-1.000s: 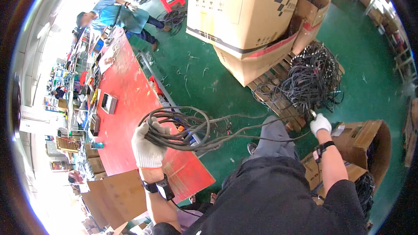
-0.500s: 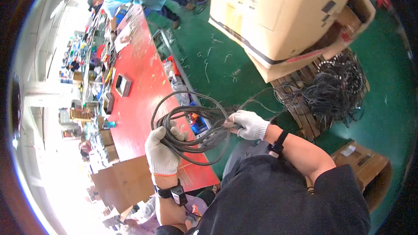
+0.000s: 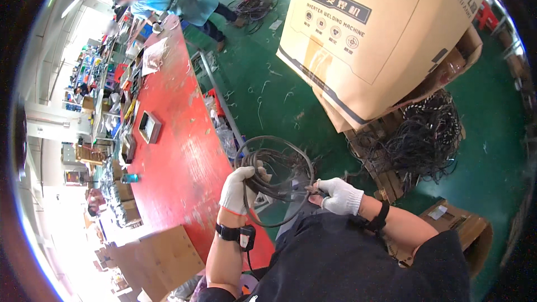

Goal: Untangling, cutting, and sorting heavy-duty electrical cables and connectors in a factory setting.

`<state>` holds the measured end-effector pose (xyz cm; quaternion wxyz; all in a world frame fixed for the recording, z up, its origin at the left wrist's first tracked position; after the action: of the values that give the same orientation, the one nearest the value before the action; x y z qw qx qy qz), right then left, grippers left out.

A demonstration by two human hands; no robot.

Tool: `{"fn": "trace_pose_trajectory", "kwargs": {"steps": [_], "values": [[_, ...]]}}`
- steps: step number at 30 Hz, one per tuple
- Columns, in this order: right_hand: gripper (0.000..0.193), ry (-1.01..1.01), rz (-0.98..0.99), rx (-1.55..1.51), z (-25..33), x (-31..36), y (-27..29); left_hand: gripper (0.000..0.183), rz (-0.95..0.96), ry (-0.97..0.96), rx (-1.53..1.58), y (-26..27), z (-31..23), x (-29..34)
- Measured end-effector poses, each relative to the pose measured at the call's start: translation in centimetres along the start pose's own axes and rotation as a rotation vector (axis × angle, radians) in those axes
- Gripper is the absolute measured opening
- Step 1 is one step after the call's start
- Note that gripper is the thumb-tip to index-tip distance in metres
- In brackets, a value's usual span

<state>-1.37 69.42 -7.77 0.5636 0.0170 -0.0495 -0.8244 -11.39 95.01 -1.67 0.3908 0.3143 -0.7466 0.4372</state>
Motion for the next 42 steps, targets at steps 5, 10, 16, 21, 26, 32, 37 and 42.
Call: {"fn": "trace_pose_trajectory", "kwargs": {"steps": [5,10,16,21,26,32,37,42], "values": [[0.020,-0.130,-0.194,-0.101,0.5,-4.9,-0.1,0.025,0.144,0.039,-0.249,-2.8,-6.8,-5.5],[0.024,-0.111,-0.375,-0.043,3.5,-13.0,1.0,0.035,0.328,0.037,-0.433,-5.5,-15.9,-11.4],[0.024,-0.331,-0.580,0.043,1.0,-18.6,1.0,0.066,-0.435,-0.570,-1.083,1.0,-26.5,-17.1],[0.019,-0.329,-0.679,-0.183,1.1,-19.4,0.4,0.035,-0.290,-0.784,-1.117,3.8,-21.2,-16.8],[0.017,-0.326,-0.755,-0.302,1.4,-20.1,0.1,0.037,-0.048,-0.480,-1.245,5.3,-12.3,-17.3],[0.020,-0.202,-0.638,-0.318,6.6,-16.3,0.8,0.057,0.070,-0.046,-0.986,8.5,-5.4,-20.0],[0.018,-0.172,-0.386,-0.038,9.9,-12.4,1.1,0.079,0.144,0.629,-0.419,3.5,-3.5,-20.2],[0.030,-0.218,-0.105,0.018,8.0,-9.8,-1.0,0.017,0.074,0.485,-0.444,0.5,0.3,-23.3]]}}
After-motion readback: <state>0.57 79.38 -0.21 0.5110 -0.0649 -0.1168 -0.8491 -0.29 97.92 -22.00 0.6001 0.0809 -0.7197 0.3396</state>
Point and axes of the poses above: each hand's wrist, its own x-axis away from the middle knuckle, its own y-axis out of the back of the hand, z = x × y, the point moved 3 cm from there along -x, towards the middle knuckle, and after that the axes turned 15 degrees about y, right-handed, at the moved point
